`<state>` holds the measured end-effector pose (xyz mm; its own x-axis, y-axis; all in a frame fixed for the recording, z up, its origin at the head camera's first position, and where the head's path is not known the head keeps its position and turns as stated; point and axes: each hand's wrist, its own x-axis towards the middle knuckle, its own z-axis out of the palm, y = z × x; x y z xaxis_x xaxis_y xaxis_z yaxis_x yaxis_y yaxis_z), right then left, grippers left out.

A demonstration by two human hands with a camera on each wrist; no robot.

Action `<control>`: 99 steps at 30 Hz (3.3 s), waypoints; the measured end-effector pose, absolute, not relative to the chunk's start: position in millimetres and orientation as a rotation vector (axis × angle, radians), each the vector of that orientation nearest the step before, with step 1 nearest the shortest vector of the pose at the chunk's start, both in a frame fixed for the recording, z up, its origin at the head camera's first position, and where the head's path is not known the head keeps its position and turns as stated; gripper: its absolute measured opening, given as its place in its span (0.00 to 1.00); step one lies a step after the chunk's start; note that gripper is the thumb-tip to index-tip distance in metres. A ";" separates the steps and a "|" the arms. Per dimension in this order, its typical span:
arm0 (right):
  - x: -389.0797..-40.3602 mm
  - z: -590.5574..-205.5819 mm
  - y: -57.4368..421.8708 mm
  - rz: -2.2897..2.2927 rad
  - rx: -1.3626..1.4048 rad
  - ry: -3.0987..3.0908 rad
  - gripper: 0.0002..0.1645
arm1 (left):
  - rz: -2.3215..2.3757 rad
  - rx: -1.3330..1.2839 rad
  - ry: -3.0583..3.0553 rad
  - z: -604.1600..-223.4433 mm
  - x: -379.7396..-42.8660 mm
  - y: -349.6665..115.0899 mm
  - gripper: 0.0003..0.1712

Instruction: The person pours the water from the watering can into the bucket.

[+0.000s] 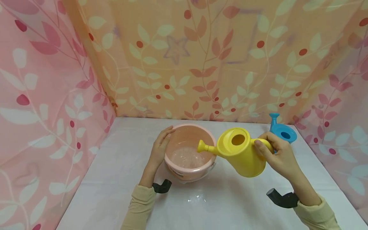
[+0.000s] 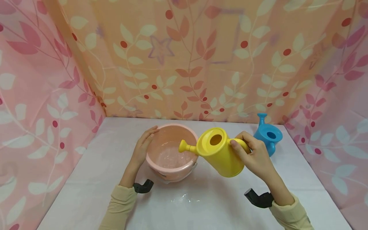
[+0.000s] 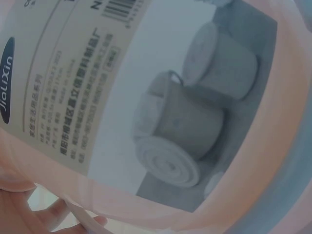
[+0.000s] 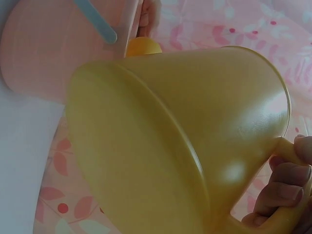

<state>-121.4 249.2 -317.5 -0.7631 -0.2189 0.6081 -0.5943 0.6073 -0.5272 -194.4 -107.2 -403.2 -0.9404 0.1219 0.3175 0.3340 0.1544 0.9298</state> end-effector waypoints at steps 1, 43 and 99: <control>-121.6 -317.3 249.2 1.024 0.650 -2.342 0.08 | -1.892 -0.452 -2.253 -403.3 -194.5 -107.3 0.20; -119.8 -315.4 247.7 0.967 0.636 -2.351 0.07 | -1.930 -0.448 -2.231 -396.4 -190.7 -105.5 0.20; -122.5 -314.6 249.4 0.953 0.651 -2.351 0.07 | -1.912 -0.452 -2.222 -415.6 -202.6 -107.2 0.20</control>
